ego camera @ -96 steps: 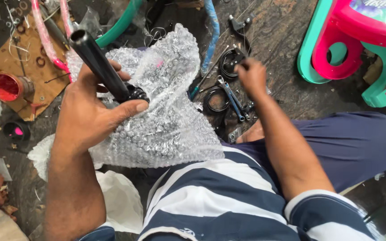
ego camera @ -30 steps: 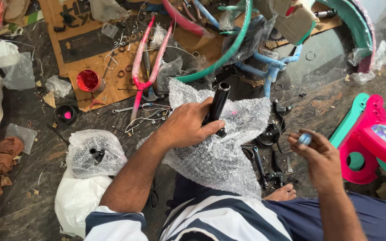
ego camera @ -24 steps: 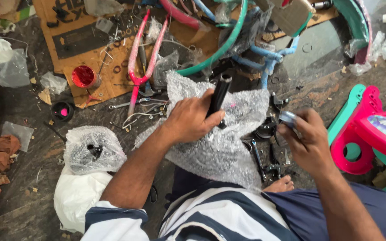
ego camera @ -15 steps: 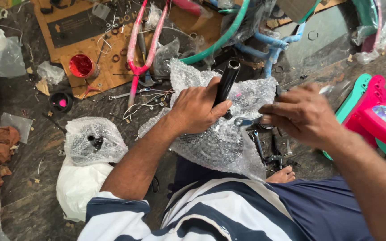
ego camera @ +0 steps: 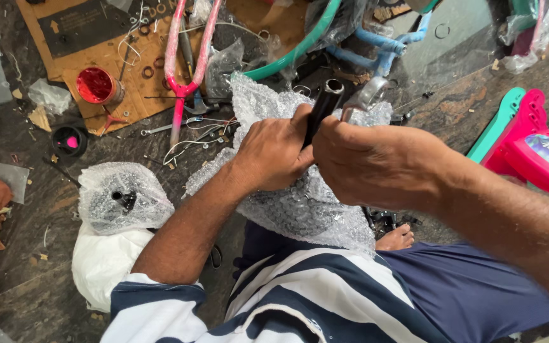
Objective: The person unwraps bubble-wrapped bicycle handlebars, fits them into the headset, and tightens the bolts using a wrench while sitting on the floor.
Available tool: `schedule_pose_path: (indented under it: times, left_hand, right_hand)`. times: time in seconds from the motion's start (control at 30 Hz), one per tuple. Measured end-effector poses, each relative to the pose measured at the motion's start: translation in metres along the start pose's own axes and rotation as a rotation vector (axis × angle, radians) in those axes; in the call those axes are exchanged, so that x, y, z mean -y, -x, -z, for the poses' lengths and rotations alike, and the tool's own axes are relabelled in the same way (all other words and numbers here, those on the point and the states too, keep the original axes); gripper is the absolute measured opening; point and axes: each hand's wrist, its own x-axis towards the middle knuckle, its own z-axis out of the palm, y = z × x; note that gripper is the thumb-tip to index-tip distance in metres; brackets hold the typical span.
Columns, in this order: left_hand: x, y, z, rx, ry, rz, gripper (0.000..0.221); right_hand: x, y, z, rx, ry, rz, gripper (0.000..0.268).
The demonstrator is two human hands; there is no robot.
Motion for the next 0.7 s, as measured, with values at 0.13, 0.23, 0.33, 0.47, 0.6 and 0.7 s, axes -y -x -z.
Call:
schedule_pose_path:
  times: [0.13, 0.23, 0.33, 0.47, 0.6, 0.7]
  left_hand:
    - [0.000, 0.003, 0.001, -0.019, 0.006, -0.061, 0.046]
    - [-0.002, 0.000, 0.004, -0.024, -0.009, -0.129, 0.051]
    - [-0.001, 0.006, 0.006, 0.170, 0.139, 0.107, 0.044]
    - [0.005, 0.007, 0.011, 0.039, 0.106, 0.022, 0.042]
    - [0.001, 0.003, 0.014, 0.000, 0.142, -0.019, 0.046]
    - [-0.007, 0.000, 0.010, 0.140, 0.083, 0.083, 0.051]
  right_hand:
    - [-0.008, 0.004, -0.010, -0.065, -0.044, -0.083, 0.013]
    - [0.007, 0.014, -0.030, -0.017, -0.009, -0.016, 0.019]
    - [0.030, 0.052, -0.087, 0.263, -0.862, -0.393, 0.048]
    - [0.160, 0.033, -0.119, -0.329, -1.394, -1.164, 0.053]
    - [0.129, 0.063, -0.113, -0.285, -1.218, -0.901, 0.055]
    - [0.051, 0.066, -0.072, -0.066, -0.671, -0.590, 0.054]
